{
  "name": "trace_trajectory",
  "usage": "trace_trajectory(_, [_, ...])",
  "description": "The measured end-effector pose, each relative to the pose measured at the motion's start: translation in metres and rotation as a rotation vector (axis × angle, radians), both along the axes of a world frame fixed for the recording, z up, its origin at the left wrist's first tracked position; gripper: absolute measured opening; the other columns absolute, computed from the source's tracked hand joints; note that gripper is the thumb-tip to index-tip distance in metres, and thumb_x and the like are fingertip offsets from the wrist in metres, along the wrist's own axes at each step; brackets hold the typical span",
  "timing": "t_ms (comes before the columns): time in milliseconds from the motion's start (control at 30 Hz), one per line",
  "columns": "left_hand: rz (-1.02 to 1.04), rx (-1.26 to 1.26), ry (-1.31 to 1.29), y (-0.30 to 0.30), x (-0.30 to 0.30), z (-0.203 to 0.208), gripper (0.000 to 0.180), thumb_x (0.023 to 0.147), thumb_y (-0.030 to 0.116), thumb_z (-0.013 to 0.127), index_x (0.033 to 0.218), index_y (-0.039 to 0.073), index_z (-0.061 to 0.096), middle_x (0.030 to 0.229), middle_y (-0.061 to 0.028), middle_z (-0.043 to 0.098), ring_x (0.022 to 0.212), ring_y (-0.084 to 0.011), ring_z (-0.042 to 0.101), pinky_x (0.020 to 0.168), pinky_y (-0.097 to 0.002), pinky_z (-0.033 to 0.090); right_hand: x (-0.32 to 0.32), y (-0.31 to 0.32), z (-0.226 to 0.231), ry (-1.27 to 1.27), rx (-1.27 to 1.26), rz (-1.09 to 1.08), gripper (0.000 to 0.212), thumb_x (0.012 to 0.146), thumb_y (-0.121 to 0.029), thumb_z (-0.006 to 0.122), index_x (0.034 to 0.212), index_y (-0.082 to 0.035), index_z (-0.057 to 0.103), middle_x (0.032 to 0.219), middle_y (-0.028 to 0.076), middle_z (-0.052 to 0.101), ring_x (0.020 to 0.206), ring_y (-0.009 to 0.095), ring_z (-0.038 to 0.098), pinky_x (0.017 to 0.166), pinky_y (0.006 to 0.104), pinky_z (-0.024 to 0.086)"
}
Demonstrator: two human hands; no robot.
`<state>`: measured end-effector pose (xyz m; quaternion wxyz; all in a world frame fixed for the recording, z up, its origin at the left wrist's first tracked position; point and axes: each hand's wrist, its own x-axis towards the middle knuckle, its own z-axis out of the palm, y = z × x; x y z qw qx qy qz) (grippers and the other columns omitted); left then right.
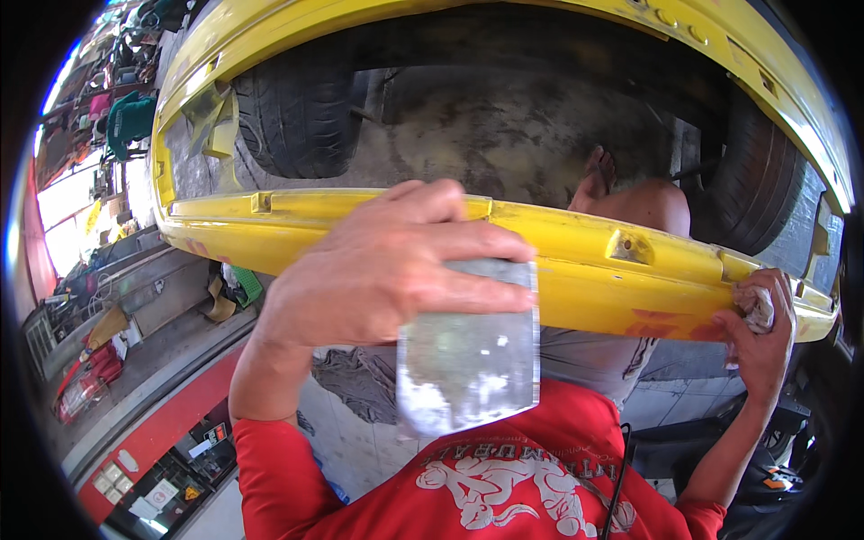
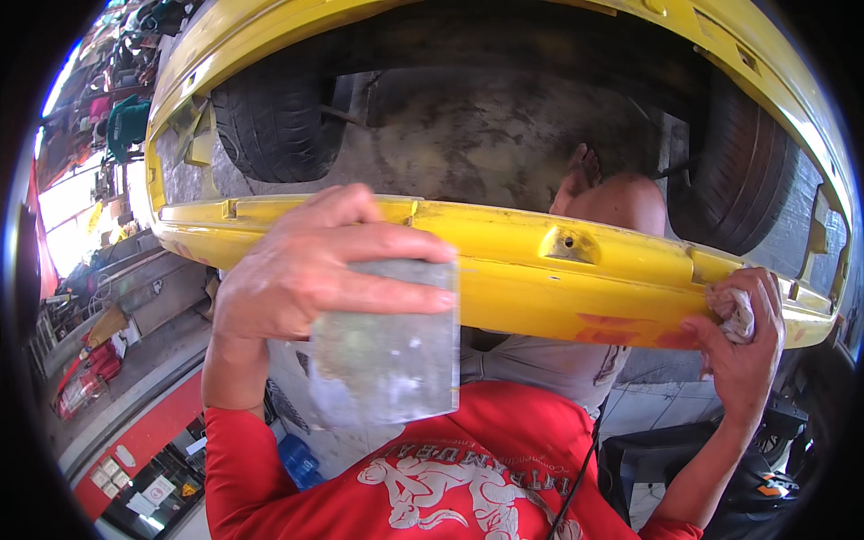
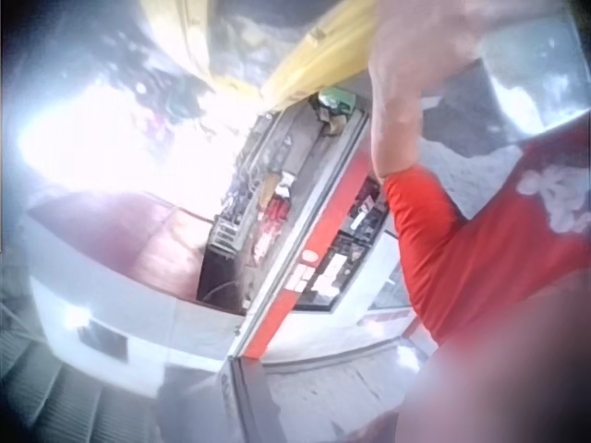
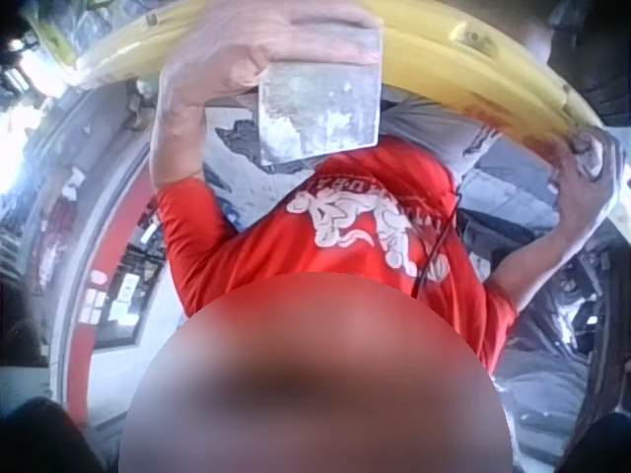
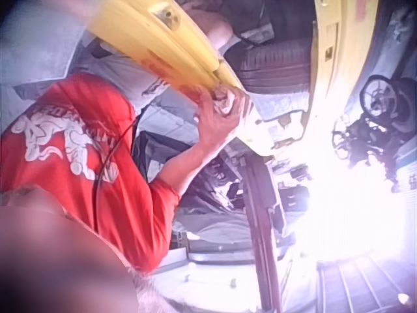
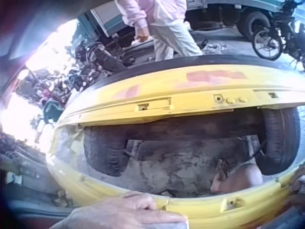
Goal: The person sands a yellow car bumper with a sanding block and wipes it with a cloth. They repeatedly sand different sections and wipe away dust, working on the bumper resting on a stand.
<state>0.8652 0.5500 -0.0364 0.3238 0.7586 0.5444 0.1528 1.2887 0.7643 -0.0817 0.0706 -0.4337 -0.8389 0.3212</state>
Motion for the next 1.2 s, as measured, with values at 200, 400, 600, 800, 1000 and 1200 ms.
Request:
trace_trajectory(200, [-0.022,0.115,0.014,-0.004,0.019,-0.021,0.055,0.09,0.014,0.074,0.14,0.032,0.083,0.15,0.0032,0.073,0.113,-0.0266,0.06,0.1,-0.0409,0.053,-0.002,-0.008,0.001,0.021,0.092,-0.008,0.039,0.074,-0.004,0.093,0.106,0.0,0.071,0.112,0.011,0.068,0.11,0.032,0.066,0.104,0.0428,0.052])
trace_trajectory(400, [0.452,0.223,-0.054,-0.089,-0.006,-0.005,0.046,0.092,0.024,0.071,0.134,0.02,0.087,0.146,-0.0065,0.078,0.105,-0.0263,0.067,0.101,-0.0387,0.054,-0.068,-0.07,0.002,0.141,0.323,0.174,0.037,0.083,-0.008,0.088,0.119,-0.001,0.084,0.117,0.014,0.074,0.116,0.037,0.07,0.11,0.0503,0.053])
trace_trajectory(600, [0.69,0.335,-0.006,-0.16,0.008,-0.011,0.051,0.082,0.019,0.079,0.133,0.017,0.087,0.148,-0.01,0.077,0.108,-0.0251,0.07,0.1,-0.0373,0.057,-0.206,-0.149,0.002,0.28,0.261,0.572,0.057,0.078,-0.012,0.083,0.135,-0.006,0.076,0.139,0.01,0.068,0.13,0.037,0.065,0.115,0.0546,0.051])
trace_trajectory(800, [0.657,0.276,0.131,-0.154,0.01,0.006,0.056,0.081,0.014,0.081,0.136,0.021,0.086,0.153,-0.0051,0.074,0.105,-0.0244,0.068,0.099,-0.0377,0.059,-0.244,-0.177,-0.003,0.312,0.366,0.616,0.06,0.082,-0.011,0.076,0.142,-0.006,0.076,0.156,0.009,0.067,0.131,0.031,0.062,0.114,0.0502,0.051])
trace_trajectory(1000, [0.383,0.195,0.389,-0.114,0.005,0.007,0.052,0.094,0.022,0.072,0.143,0.033,0.082,0.158,0.0066,0.07,0.108,-0.0221,0.062,0.1,-0.0379,0.056,-0.128,-0.126,-0.002,0.1,0.458,0.477,0.054,0.081,-0.011,0.079,0.135,-0.005,0.081,0.151,0.008,0.071,0.134,0.033,0.065,0.119,0.0528,0.049])
trace_trajectory(1200, [0.293,0.148,0.509,-0.11,-0.019,0.02,0.05,0.096,0.023,0.072,0.143,0.034,0.082,0.157,0.0087,0.069,0.108,-0.0208,0.06,0.099,-0.0364,0.055,-0.031,-0.076,-0.002,-0.061,0.467,0.222,0.039,0.093,-0.007,0.079,0.131,0.0,0.082,0.14,0.013,0.075,0.135,0.038,0.067,0.123,0.0553,0.046])
